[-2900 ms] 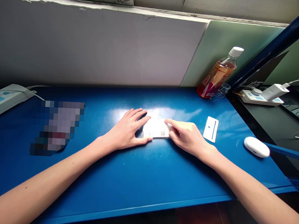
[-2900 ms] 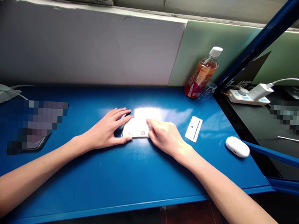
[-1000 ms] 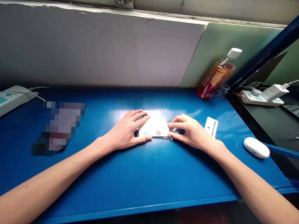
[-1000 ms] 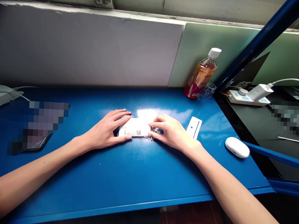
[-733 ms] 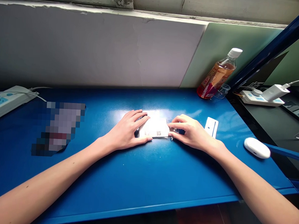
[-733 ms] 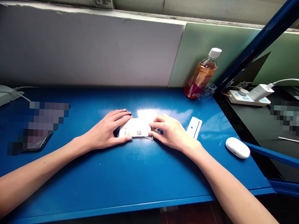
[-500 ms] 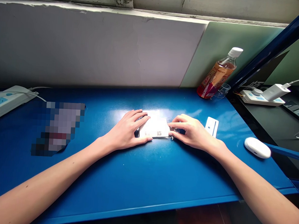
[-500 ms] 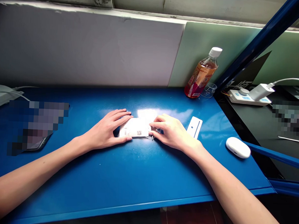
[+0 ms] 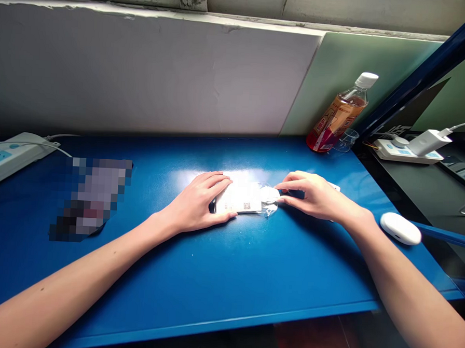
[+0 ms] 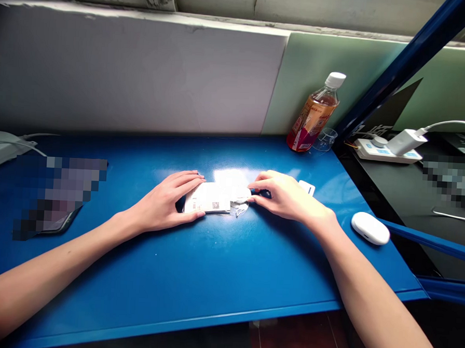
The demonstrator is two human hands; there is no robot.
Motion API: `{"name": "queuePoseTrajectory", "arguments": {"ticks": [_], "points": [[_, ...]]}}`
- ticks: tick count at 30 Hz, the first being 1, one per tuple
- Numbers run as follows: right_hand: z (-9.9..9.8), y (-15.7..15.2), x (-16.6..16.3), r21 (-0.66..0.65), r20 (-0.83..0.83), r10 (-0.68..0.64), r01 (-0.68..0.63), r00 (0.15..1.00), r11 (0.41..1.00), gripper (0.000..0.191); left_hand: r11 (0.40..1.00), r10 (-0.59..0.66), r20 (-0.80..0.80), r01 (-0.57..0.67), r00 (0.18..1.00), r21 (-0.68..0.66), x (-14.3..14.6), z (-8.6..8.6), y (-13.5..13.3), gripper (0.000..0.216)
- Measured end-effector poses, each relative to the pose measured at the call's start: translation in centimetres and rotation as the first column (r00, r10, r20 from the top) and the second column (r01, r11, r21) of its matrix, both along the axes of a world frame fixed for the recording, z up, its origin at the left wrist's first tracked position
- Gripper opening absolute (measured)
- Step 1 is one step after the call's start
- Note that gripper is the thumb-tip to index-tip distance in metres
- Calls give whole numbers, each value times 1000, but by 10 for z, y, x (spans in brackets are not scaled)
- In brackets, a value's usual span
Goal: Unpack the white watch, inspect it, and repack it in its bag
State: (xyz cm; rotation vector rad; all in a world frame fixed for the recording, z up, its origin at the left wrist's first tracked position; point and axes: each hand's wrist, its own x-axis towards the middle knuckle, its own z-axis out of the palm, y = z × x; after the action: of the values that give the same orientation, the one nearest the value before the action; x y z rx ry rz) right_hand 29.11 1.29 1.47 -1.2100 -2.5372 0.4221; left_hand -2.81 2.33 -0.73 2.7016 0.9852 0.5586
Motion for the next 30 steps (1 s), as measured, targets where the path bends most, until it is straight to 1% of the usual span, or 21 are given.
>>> {"name": "queuePoseTrajectory", "arguments": {"ticks": [3, 6, 8, 10, 12, 15, 18, 22, 25, 30], "points": [[3, 1, 3, -37, -3, -15, 15, 1000, 999, 28, 1000, 6, -6, -6, 1000, 2, 0, 0, 0, 72], [3, -1, -1, 1, -69, -11, 11, 998, 1000, 36, 1000, 5, -12, -5, 1000, 3, 0, -1, 0, 74], [-1, -3, -7, 27, -124, 16, -13, 992, 1000, 38, 1000, 2, -8, -2, 1000, -1, -1, -1, 0, 74], [-6, -5, -15, 37, -164, 48, -42, 985, 998, 35, 1000, 1, -2, -1, 1000, -8, -1, -1, 0, 72], [-12, -7, -24, 49, -183, 44, -36, 982, 998, 36, 1000, 2, -2, -2, 1000, -13, -1, 0, 0, 72], [-19, -10, -33, 96, -151, 6, 8, 989, 995, 31, 1000, 9, -6, -9, 1000, -12, 0, 0, -1, 72], [-19, -10, -33, 87, -133, -15, 27, 991, 996, 28, 1000, 15, -13, -15, 1000, -10, 0, -1, -1, 72], [-10, -7, -19, 50, -100, -10, 15, 995, 999, 31, 1000, 14, -16, -14, 1000, -11, 0, 0, -1, 71], [-3, -4, -7, 7, -43, 25, -25, 999, 1000, 30, 1000, 13, -11, -13, 1000, -19, 0, 0, -1, 71], [4, -3, -1, -3, 6, -18, 18, 1000, 1000, 28, 1000, 13, -10, -13, 1000, -10, 0, -1, -1, 70]]}}
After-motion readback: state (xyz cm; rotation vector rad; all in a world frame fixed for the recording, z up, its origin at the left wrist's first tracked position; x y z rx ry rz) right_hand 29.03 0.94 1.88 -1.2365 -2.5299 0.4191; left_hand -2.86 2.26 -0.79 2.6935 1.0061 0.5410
